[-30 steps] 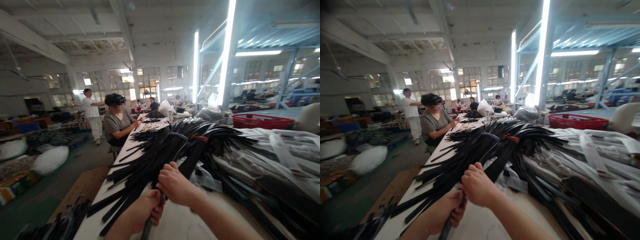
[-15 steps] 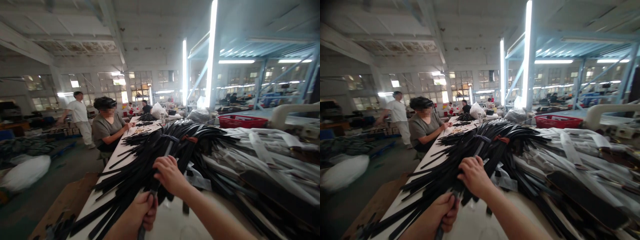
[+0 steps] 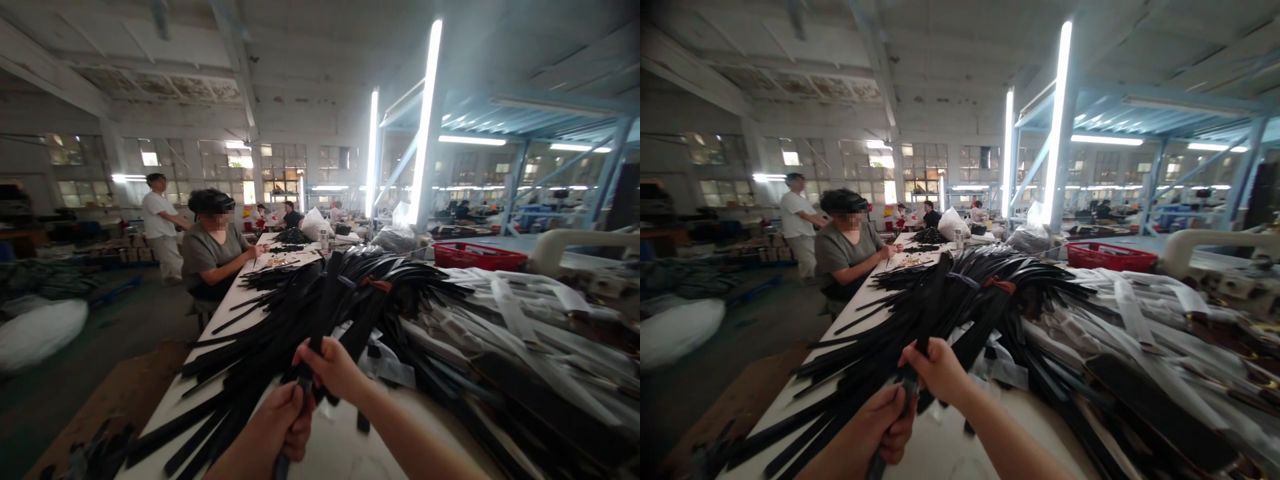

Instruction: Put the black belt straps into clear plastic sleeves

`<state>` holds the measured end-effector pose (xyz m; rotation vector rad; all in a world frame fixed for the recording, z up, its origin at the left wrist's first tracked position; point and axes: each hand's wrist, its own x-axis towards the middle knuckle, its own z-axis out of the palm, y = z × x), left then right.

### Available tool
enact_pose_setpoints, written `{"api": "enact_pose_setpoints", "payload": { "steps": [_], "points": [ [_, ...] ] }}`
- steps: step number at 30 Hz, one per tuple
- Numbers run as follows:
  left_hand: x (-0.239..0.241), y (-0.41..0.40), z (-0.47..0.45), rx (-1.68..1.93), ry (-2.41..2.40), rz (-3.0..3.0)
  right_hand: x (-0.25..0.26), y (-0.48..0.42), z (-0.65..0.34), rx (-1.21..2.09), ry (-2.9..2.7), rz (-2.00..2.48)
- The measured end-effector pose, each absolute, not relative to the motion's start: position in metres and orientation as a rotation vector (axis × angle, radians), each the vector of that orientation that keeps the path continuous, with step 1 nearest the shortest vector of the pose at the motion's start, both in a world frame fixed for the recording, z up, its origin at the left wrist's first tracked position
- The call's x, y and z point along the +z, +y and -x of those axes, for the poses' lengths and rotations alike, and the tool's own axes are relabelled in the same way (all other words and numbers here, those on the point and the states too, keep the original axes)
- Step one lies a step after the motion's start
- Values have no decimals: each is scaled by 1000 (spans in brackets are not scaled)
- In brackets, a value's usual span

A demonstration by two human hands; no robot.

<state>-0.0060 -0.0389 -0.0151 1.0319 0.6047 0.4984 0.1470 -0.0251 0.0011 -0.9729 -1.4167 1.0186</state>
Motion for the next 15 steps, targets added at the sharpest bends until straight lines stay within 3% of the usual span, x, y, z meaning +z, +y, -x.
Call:
{"api": "enact_pose_setpoints", "payload": {
  "steps": [4,10,15],
  "points": [
    [-8,-42,11,467,626,-988,-5,-28,-141,1120,-1480,986],
    [-9,-40,9,285,651,-1026,6,-12,-176,947,-921,897],
    [-10,-33,8,418,696,-1043,-19,-13,-150,926,-1176,964]
  ]
}}
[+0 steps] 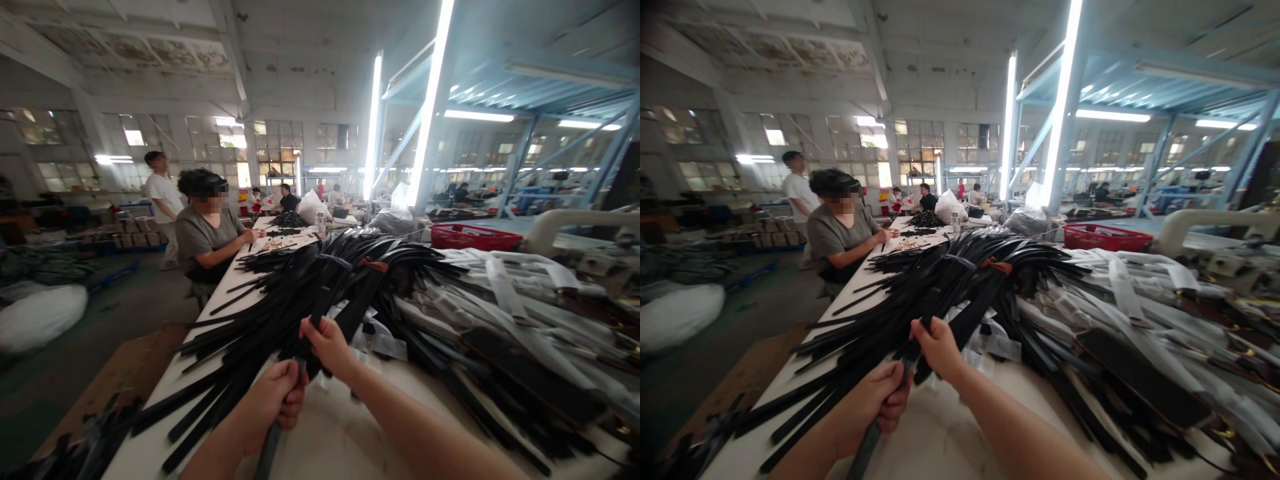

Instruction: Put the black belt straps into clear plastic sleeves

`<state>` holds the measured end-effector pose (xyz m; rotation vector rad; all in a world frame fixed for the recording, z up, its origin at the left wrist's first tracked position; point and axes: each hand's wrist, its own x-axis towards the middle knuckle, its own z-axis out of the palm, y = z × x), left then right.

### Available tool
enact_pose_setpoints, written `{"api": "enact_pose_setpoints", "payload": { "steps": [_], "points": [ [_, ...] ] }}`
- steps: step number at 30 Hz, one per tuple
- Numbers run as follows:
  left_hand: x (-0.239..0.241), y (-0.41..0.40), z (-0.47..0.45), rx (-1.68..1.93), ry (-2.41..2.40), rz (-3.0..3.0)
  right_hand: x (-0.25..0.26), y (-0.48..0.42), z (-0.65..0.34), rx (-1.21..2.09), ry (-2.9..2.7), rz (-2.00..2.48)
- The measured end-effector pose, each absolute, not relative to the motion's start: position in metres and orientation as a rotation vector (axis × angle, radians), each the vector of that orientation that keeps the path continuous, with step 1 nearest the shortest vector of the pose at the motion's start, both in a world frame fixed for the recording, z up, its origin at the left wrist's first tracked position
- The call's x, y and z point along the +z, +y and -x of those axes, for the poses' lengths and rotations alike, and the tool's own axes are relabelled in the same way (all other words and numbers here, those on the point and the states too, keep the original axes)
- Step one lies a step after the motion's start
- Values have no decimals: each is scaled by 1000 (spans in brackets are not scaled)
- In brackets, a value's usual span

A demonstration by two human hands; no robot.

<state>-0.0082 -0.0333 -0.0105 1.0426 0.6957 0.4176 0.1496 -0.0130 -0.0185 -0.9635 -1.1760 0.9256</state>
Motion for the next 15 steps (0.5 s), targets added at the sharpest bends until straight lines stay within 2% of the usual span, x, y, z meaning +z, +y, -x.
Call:
{"api": "enact_pose_setpoints", "payload": {
  "steps": [3,8,15],
  "points": [
    [-13,-30,8,425,734,-1010,-31,-12,-140,1103,-1292,916],
    [-12,-27,9,430,697,-1028,-29,-5,-155,1041,-1068,884],
    [-13,-19,14,514,681,-1095,-37,-14,-137,1150,-1330,899]
  ]
}}
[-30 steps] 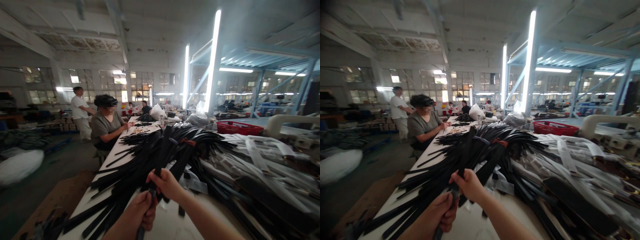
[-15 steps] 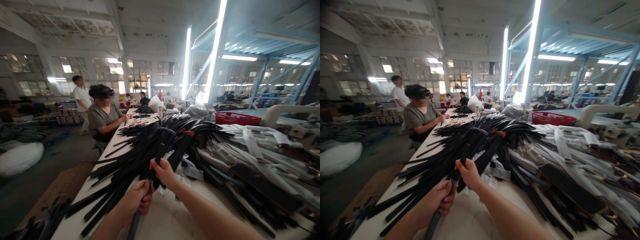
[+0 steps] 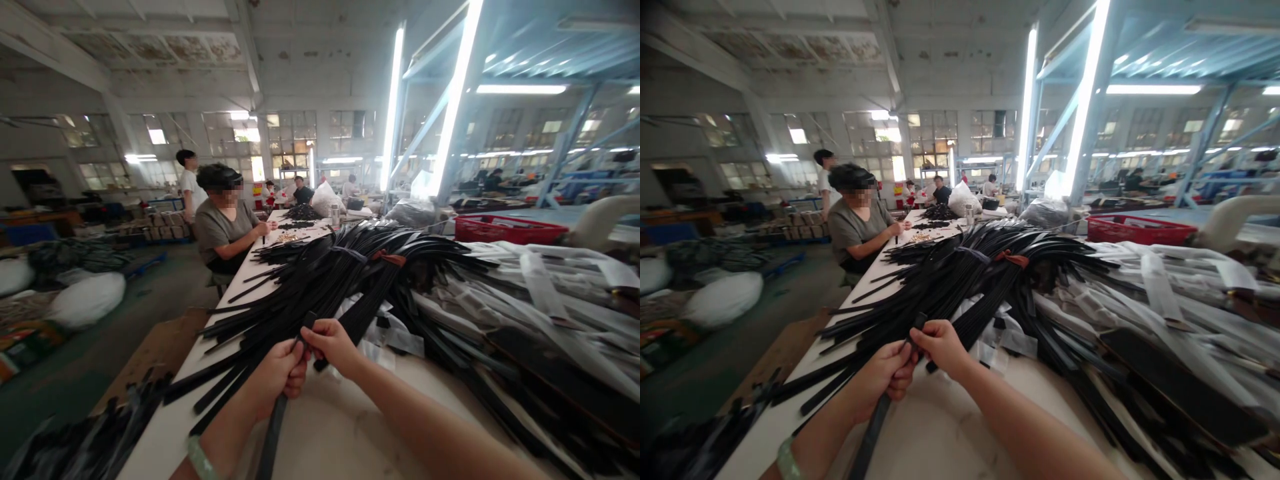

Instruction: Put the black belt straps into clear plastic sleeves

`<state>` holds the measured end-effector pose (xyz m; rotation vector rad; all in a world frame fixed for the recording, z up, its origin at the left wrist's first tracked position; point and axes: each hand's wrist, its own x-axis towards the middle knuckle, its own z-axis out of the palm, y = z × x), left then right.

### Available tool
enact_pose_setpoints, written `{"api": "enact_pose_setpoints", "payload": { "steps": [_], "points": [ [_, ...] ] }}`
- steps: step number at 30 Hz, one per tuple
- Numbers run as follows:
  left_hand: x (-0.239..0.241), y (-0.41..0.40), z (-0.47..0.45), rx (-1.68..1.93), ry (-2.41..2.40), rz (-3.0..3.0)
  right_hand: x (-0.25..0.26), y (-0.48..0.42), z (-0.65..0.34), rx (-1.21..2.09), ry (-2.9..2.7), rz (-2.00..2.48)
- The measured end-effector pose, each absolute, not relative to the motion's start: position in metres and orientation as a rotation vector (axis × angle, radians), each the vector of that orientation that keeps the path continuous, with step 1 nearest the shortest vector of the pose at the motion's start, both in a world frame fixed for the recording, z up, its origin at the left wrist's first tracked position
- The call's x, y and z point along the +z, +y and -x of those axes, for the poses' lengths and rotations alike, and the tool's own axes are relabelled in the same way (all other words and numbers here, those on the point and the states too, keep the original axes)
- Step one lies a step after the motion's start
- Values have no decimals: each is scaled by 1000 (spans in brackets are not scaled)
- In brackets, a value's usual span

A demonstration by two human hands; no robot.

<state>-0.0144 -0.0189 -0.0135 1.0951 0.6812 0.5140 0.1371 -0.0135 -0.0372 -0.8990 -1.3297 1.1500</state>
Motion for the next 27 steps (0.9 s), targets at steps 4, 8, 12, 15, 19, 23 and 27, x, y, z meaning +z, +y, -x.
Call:
{"api": "enact_pose_setpoints", "payload": {
  "steps": [4,8,12,15,19,23,27],
  "points": [
    [-14,-16,18,505,655,-1117,-33,-17,-138,1074,-1429,806],
    [-7,-17,21,509,688,-1153,-30,-20,-134,1068,-1440,738],
    [-1,-29,26,530,767,-1169,-33,-18,-135,1041,-1286,875],
    [-1,-56,37,461,857,-1203,-33,-14,-150,937,-1190,943],
    [5,-118,86,495,1022,-1320,-29,-16,-162,943,-1233,960],
    [27,-192,189,757,1322,-1222,-32,-28,-154,1044,-1527,913],
    [46,-251,300,947,1573,-1048,-48,-25,-162,948,-1671,1036]
  ]
}}
